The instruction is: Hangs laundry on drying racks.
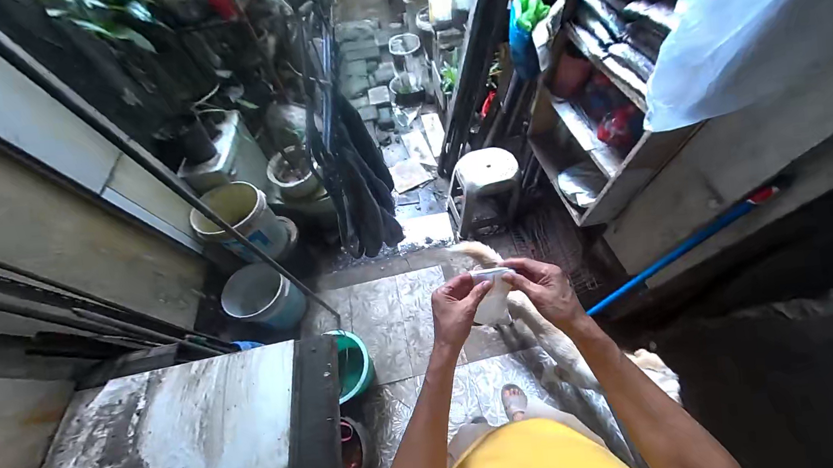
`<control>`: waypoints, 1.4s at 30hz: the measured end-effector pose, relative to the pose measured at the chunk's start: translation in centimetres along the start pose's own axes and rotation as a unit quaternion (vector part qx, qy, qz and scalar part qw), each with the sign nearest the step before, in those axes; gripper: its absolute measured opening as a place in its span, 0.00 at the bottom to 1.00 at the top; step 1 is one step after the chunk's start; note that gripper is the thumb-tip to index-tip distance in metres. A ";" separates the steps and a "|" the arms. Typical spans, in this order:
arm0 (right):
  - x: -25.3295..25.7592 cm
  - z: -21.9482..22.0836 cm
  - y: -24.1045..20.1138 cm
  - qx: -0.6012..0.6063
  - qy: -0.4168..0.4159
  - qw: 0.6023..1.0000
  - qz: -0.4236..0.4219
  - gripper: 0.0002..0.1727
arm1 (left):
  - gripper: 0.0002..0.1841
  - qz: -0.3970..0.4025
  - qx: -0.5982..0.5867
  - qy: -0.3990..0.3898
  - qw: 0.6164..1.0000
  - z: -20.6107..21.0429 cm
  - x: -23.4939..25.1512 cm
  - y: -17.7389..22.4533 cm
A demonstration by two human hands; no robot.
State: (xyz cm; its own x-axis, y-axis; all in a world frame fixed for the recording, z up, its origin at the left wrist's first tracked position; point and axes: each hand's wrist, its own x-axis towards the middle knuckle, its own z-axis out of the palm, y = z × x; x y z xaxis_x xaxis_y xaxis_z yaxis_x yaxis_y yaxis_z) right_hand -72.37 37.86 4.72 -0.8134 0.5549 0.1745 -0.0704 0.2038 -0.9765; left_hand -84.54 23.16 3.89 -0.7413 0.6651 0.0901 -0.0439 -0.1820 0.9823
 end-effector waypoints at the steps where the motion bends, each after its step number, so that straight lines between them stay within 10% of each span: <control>1: 0.5 -0.1 0.3 0.019 -0.007 1.000 -0.006 0.14 | 0.09 0.014 0.031 -0.001 0.999 -0.2 0.4 0.0; 6: 3.6 -0.6 2.0 0.094 -0.073 0.993 -0.024 0.09 | 0.07 0.157 0.248 0.114 0.949 -0.7 2.7 -0.5; 11: 8.3 -0.3 4.7 0.200 -0.126 0.969 -0.070 0.08 | 0.05 0.232 0.212 0.096 0.945 -0.7 6.5 -0.1; 17: 15.9 0.4 5.1 0.429 -0.175 0.885 0.052 0.09 | 0.21 0.150 0.195 0.098 0.964 0.9 12.7 2.5; 23: 22.5 1.7 6.7 0.522 -0.171 0.805 0.225 0.10 | 0.06 0.114 0.354 0.074 0.925 1.0 20.0 4.0; 30: 28.7 0.5 7.3 0.536 -0.160 0.802 0.208 0.03 | 0.07 0.032 0.446 0.046 0.893 0.8 25.2 6.8; 38: 34.6 0.2 5.6 0.478 -0.164 0.846 0.169 0.12 | 0.29 0.166 0.691 0.237 0.663 -0.7 32.6 17.1; 42: 36.7 1.0 5.2 0.446 -0.158 0.866 0.163 0.14 | 0.32 0.063 0.730 0.249 0.633 -2.0 36.0 20.5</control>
State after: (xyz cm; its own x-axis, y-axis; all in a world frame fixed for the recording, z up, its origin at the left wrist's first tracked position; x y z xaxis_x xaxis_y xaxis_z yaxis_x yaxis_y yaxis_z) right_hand -103.16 58.47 5.95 -0.9813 0.1894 -0.0341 -0.1113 -0.7034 -0.7021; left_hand -113.43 41.96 26.93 -0.8120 0.3346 0.4782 0.4329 0.8948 0.1090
